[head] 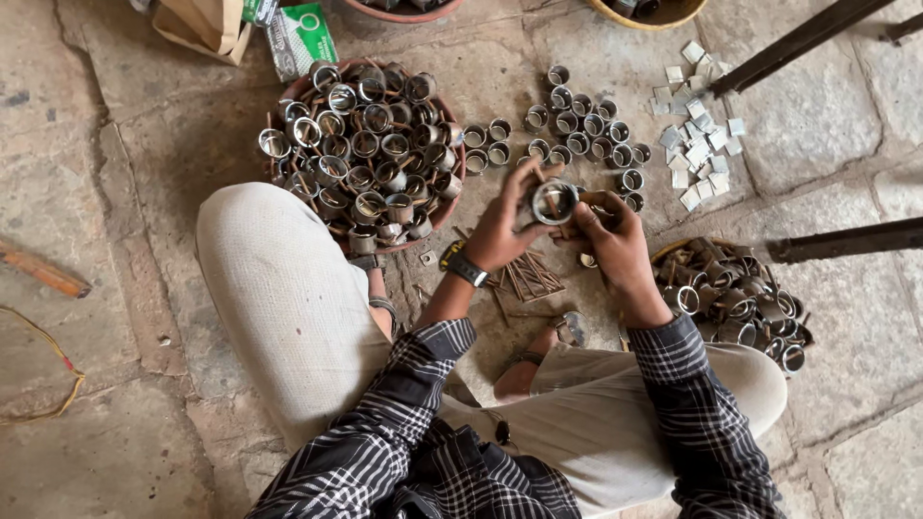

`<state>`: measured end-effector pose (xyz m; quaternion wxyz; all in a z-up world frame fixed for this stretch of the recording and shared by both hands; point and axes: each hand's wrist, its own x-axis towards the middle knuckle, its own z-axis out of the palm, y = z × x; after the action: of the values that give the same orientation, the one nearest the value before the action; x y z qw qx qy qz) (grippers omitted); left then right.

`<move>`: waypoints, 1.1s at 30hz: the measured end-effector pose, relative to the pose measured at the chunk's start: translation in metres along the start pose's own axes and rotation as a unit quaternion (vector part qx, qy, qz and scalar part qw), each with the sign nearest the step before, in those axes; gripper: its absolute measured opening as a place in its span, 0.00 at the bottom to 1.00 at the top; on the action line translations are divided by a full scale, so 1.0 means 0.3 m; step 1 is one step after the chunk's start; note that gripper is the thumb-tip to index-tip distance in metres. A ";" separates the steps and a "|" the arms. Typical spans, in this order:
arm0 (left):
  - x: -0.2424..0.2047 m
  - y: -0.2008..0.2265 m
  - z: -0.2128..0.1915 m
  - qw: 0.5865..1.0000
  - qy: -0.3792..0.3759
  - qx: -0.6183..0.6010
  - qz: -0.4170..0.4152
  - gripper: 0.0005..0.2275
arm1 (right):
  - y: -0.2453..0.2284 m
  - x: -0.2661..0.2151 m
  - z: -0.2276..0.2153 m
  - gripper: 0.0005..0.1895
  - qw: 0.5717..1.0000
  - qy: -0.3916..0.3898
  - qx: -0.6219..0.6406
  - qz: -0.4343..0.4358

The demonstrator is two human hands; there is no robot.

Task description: The person sits on the floor and assembles small metal rings with thin metal rods. They pick up a ring and a rod, insert the rod into the ring, and place the assembled unit into a large bowl. This process is repeated continuously throughout the video.

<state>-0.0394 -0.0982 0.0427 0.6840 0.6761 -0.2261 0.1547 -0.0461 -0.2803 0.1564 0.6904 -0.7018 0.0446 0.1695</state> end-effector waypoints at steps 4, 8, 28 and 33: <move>-0.020 -0.036 0.005 0.996 -0.032 0.078 0.001 0.47 | 0.051 0.051 -0.018 0.13 0.999 -0.012 -0.030 -0.004; -0.010 -0.047 -0.022 0.987 0.027 0.157 0.011 0.48 | 0.127 0.149 -0.022 0.11 0.997 0.004 -0.053 0.051; 0.133 0.163 -0.193 0.905 0.392 0.154 -0.058 0.15 | 0.569 1.127 0.680 0.09 0.853 0.114 -0.447 -0.242; 0.119 0.113 -0.210 0.901 0.399 0.140 -0.094 0.15 | 0.627 1.158 0.736 0.09 0.787 0.152 -0.536 -0.264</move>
<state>-0.0203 -0.0377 0.0911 0.6269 0.6641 0.1545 0.3769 0.1852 -0.0115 -0.1248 0.2047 -0.9602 -0.1363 -0.1321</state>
